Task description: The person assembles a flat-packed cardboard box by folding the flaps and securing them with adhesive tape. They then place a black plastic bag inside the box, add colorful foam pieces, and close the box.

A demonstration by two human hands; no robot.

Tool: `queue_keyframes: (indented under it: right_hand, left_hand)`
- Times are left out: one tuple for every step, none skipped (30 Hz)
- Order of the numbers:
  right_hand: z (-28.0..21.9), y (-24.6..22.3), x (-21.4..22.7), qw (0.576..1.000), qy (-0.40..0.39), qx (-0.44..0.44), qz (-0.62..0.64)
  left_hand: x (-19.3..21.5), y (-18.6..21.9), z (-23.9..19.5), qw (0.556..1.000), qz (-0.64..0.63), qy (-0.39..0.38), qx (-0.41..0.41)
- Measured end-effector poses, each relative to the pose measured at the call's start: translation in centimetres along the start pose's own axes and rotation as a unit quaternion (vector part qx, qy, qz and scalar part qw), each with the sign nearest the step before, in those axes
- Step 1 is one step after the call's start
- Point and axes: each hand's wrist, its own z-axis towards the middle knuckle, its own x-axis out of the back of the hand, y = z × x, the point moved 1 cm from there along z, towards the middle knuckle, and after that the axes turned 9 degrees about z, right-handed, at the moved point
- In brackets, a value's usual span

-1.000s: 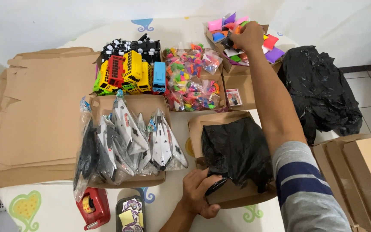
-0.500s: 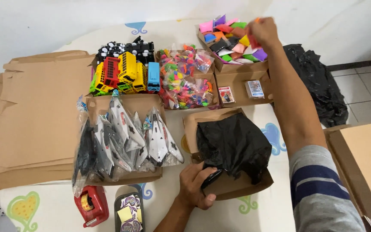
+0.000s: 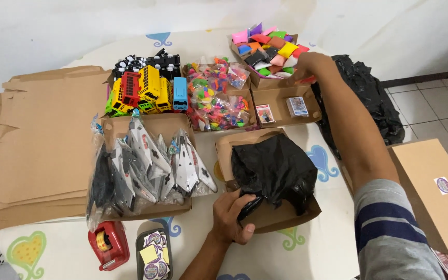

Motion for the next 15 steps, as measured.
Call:
queue_keyframes:
  right_hand:
    - [0.4, 0.2, -0.2, 1.000, 0.020, -0.005, -0.007]
    - [0.8, 0.4, -0.5, 0.999, 0.040, -0.010, -0.014]
    - [0.0, 0.7, -0.2, 0.999, 0.041, -0.011, -0.013]
    - [-0.8, 0.9, 0.1, 0.995, 0.092, -0.007, 0.032]
    - [-1.7, 1.1, 0.4, 0.987, 0.144, -0.003, 0.077]
    - [-2.0, 1.7, 0.8, 0.987, 0.144, -0.003, 0.077]
    - [-2.4, 2.4, 1.2, 0.978, 0.177, 0.011, 0.113]
    - [-2.7, 2.8, 1.9, 0.966, 0.210, 0.027, 0.148]
    - [-5.0, 2.6, 2.7, 0.966, 0.213, 0.030, 0.147]
    - [-7.5, 2.4, 3.3, 0.956, 0.212, 0.054, 0.197]
    - [-10.1, 2.2, 3.9, 0.943, 0.210, 0.078, 0.246]
    - [-12.1, 2.1, 4.1, 0.943, 0.209, 0.082, 0.247]
    - [-14.2, 2.1, 4.2, 0.929, 0.214, 0.120, 0.277]
    - [-16.3, 2.1, 4.2, 0.913, 0.217, 0.157, 0.306]
    - [-19.6, 1.4, 3.7, 0.913, 0.216, 0.160, 0.308]
  left_hand:
    - [-0.1, 0.0, -0.1, 1.000, -0.001, 0.003, 0.001]
    - [-0.1, 0.0, -0.2, 1.000, -0.002, 0.005, 0.001]
    - [-0.2, 0.0, -0.2, 1.000, -0.003, 0.005, 0.000]
    - [-0.3, 0.0, -0.3, 1.000, -0.005, 0.007, -0.005]
    - [-0.3, 0.0, -0.3, 1.000, -0.008, 0.010, -0.010]
    - [-0.2, 0.0, -0.3, 1.000, -0.008, 0.010, -0.010]
    - [-0.1, 0.0, -0.3, 1.000, -0.009, 0.008, -0.010]
    - [0.0, 0.0, -0.2, 1.000, -0.008, 0.009, -0.011]
    - [-0.2, -0.1, -0.3, 1.000, -0.006, 0.012, -0.012]
    - [-0.2, -0.1, -0.5, 1.000, -0.019, 0.013, -0.011]
    - [-0.3, -0.1, -0.7, 0.999, -0.032, 0.014, -0.010]
    - [-0.3, -0.1, -0.7, 0.999, -0.028, 0.014, -0.010]
    - [-0.4, -0.1, -0.7, 0.999, -0.032, 0.018, -0.014]
    - [-0.3, -0.1, -0.9, 0.999, -0.036, 0.021, -0.019]
    - [-0.3, 0.0, -1.1, 0.999, -0.033, 0.020, -0.019]
